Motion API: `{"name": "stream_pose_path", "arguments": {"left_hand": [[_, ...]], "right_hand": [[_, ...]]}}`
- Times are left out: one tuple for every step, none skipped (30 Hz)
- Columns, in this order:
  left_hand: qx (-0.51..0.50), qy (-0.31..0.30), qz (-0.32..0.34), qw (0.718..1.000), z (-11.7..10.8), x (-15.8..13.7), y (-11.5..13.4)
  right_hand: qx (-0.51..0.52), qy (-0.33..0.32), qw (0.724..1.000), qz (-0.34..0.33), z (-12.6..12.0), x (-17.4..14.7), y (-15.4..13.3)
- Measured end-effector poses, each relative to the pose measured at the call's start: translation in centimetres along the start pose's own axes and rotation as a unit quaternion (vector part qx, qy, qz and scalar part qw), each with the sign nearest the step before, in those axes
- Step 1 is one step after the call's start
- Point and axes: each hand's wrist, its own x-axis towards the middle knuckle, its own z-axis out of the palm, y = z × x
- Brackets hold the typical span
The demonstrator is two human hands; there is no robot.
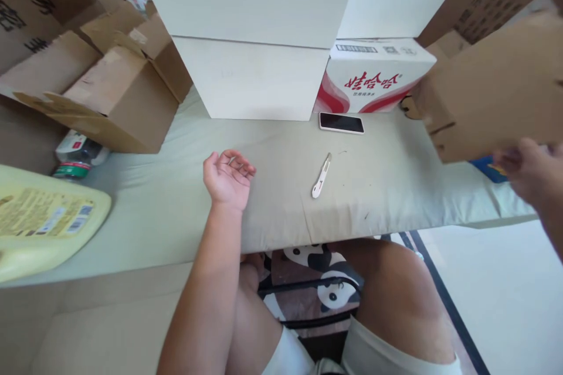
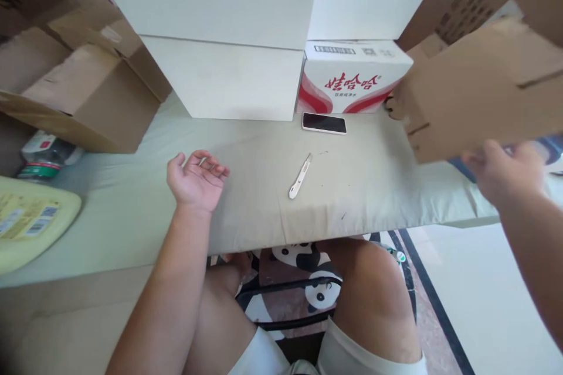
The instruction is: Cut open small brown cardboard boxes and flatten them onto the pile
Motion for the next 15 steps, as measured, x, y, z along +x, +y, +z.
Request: {"name": "stream_pose_path", "arguments": {"left_hand": [[-0.003,-0.002,-0.002,1.0,0.1,0.1,-0.1],[-0.007,-0.005,-0.003,1.0,0.2,0.1,-0.2],[-0.009,-0.009,-0.005,1.0,0.2,0.2,-0.3],[-0.011,-0.014,-0.006,1.0,0.2,0.2,-0.3],[-0.014,-0.019,-0.006,1.0,0.2,0.2,-0.2],[-0.017,-0.022,-0.005,1.0,0.1,0.2,-0.1],[-0.022,-0.023,-0.003,0.999,-0.1,0.2,0.1],[-0.03,-0.022,0.0,0.999,-0.2,0.2,0.4],[-0.04,-0.019,0.002,0.999,-0.4,0.1,0.7],[-0.051,-0.017,0.004,0.999,-0.6,0.0,1.0],[-0.064,-0.014,0.004,0.998,-0.9,-0.2,1.3],[-0.079,-0.012,0.004,0.997,-1.1,-0.3,1.6],[-0.091,-0.012,0.002,0.996,-1.3,-0.5,1.9],[-0.106,-0.013,0.004,0.994,-1.5,-0.6,2.2],[-0.119,-0.013,0.008,0.993,-1.8,-0.7,2.6]], "right_hand": [[-0.002,0.022,1.0,-0.003,-0.1,2.1,-0.3],[-0.004,0.063,0.998,0.007,0.1,3.8,-0.3],[-0.006,0.113,0.993,0.028,0.6,5.0,-0.1],[-0.009,0.151,0.987,0.048,1.4,5.7,0.3],[-0.012,0.179,0.981,0.068,2.4,6.0,0.8],[-0.017,0.189,0.978,0.084,3.6,5.9,1.4],[-0.023,0.178,0.979,0.096,4.9,5.5,1.9],[-0.032,0.158,0.981,0.105,6.3,4.9,2.4],[-0.042,0.137,0.983,0.115,7.9,4.2,2.7],[-0.056,0.115,0.984,0.123,9.5,3.6,2.8],[-0.071,0.091,0.985,0.128,11.3,3.2,2.6],[-0.086,0.066,0.986,0.128,13.1,2.9,2.3],[-0.101,0.038,0.987,0.122,15.1,2.9,1.6],[-0.116,0.009,0.987,0.109,17.3,3.2,0.8],[-0.128,-0.021,0.987,0.091,19.6,3.7,-0.1]]}}
